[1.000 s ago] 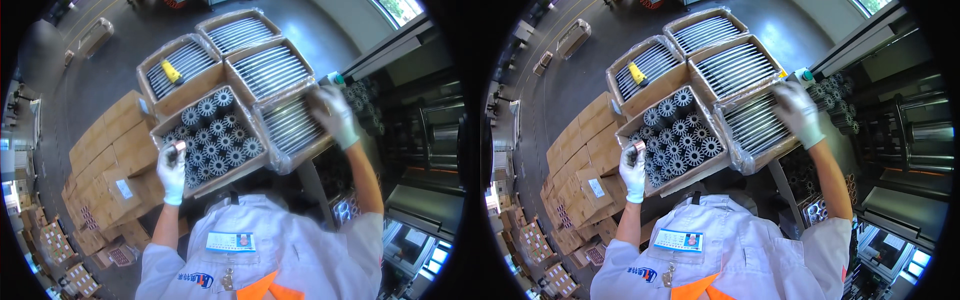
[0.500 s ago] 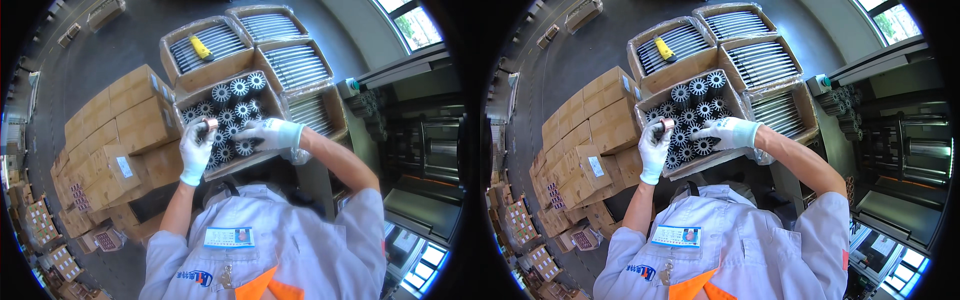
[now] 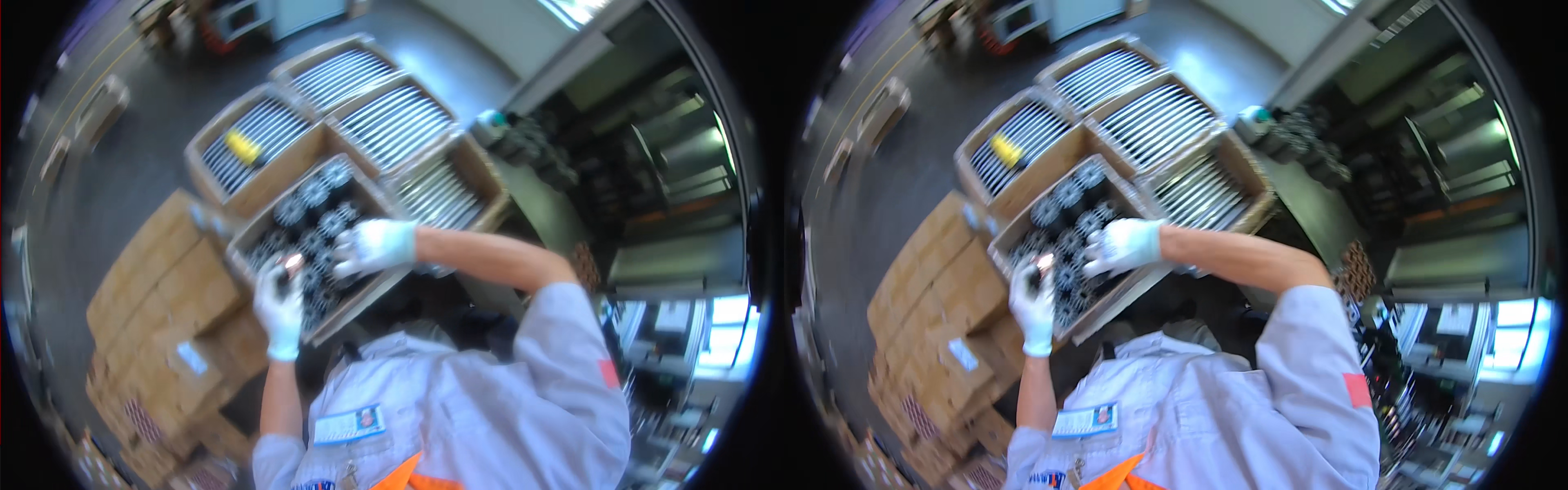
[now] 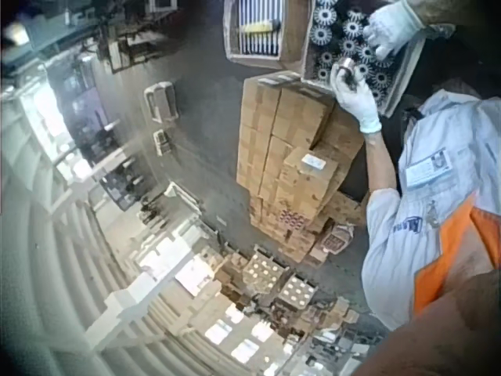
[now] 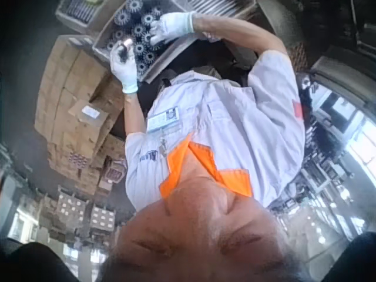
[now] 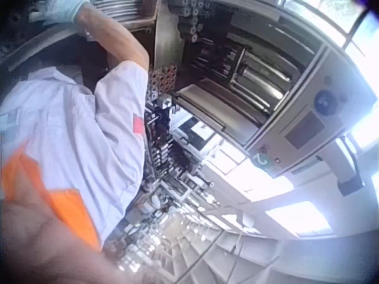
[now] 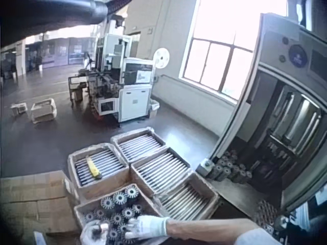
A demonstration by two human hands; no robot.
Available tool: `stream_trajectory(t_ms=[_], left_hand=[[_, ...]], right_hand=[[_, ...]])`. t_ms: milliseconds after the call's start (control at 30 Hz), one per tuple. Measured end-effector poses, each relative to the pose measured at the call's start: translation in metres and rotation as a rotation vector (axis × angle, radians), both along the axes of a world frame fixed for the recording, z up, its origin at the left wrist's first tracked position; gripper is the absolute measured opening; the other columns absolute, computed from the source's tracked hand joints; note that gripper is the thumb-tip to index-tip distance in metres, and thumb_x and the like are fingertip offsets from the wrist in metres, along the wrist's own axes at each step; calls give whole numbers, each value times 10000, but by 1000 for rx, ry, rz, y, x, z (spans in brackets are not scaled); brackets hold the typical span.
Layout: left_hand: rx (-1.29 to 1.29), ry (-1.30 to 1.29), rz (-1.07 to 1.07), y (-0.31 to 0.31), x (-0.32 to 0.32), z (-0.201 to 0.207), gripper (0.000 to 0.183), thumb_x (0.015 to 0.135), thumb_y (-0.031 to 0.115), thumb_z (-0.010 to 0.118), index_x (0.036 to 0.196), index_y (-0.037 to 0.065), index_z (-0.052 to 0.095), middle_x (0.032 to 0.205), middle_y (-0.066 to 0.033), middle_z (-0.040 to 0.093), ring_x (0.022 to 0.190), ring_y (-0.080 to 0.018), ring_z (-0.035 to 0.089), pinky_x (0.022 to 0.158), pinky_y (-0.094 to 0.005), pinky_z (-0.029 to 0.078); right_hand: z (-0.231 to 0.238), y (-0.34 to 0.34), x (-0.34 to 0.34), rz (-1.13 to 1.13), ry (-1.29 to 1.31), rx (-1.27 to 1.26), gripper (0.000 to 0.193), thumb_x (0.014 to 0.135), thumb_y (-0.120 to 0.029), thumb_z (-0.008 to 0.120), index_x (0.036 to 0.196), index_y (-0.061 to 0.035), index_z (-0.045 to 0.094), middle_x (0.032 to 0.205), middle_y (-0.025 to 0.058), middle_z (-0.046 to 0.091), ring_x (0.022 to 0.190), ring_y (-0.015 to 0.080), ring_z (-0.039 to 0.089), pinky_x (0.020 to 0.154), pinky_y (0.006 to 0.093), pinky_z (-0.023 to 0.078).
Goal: The person assembles motor rotors by inserting metal shafts, cores, and end rings into a press machine to press them together. The person then unloads assembled rotors from a conveyor line into a storage rack and replenishes component parts from cardboard boxes.
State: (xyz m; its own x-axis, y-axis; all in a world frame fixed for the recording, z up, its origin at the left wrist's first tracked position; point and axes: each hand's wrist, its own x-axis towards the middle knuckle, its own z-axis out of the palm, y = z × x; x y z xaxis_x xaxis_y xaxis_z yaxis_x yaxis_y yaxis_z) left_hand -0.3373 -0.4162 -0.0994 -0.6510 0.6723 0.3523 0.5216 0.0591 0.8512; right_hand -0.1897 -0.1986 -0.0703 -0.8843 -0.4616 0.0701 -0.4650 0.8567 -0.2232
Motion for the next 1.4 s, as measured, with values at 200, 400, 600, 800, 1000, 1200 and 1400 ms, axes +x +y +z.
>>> stream_trajectory(t_ms=[200, 400, 600, 800, 1000, 1200, 1400], left_hand=[[19, -257, 35, 1, -4, 24, 179, 978, 61, 640, 1132, -28, 661, 1088, -68, 688, 985, -127, 623, 922, -285, 499], [94, -392, -72, 44, 34, 43, 170, 959, 60, 662, 1112, -13, 666, 1133, -57, 666, 927, -101, 602, 806, -245, 512], [47, -535, -379, 98, 150, 54, 211, 909, 33, 720, 1114, 14, 670, 1106, -43, 674, 931, -103, 616, 853, -248, 501], [-129, -678, -594, 122, 222, 54, 213, 902, -35, 688, 1110, -27, 642, 1119, -60, 656, 980, -116, 616, 883, -260, 512], [-310, -624, -733, 155, 265, 58, 184, 904, 20, 709, 1070, -34, 650, 984, -46, 677, 873, -92, 619, 785, -232, 515], [-461, -770, -859, 225, 281, 65, 161, 902, 40, 710, 1049, -16, 675, 933, -43, 712, 862, -91, 643, 790, -227, 504], [-512, -956, -1060, 280, 296, 67, 201, 929, 35, 686, 1112, -42, 656, 972, -76, 709, 881, -136, 685, 861, -288, 563]], right_hand=[[46, -12, 36, -423, 201, -301, 389, 821, -287, 728, 1159, -159, 583, 1037, 97, 570, 1013, 314, 566, 768, 447, 525], [90, 48, 167, -905, 377, -337, 405, 822, -232, 739, 1192, -124, 616, 1050, 115, 610, 1032, 325, 583, 881, 427, 497], [48, 104, 328, -1439, 197, -162, 441, 821, -261, 739, 1221, -139, 600, 1072, 131, 628, 1052, 346, 593, 876, 457, 504], [16, 156, 385, -1666, 45, 39, 416, 815, -282, 734, 1197, -177, 607, 1090, 145, 581, 1055, 351, 593, 833, 445, 527], [-3, 205, 386, -1587, 294, 298, 282, 812, -254, 708, 1063, -170, 610, 1255, 157, 575, 1079, 322, 572, 759, 451, 512], [24, 202, 424, -1858, 689, -17, 525, 837, -268, 729, 1319, -148, 562, 1301, 169, 517, 1208, 348, 520, 998, 433, 478], [24, 221, 514, -2425, 1004, -292, 920, 767, -327, 823, 1490, 3, 358, 1460, 238, 445, 1337, 388, 464, 1107, 409, 397]])
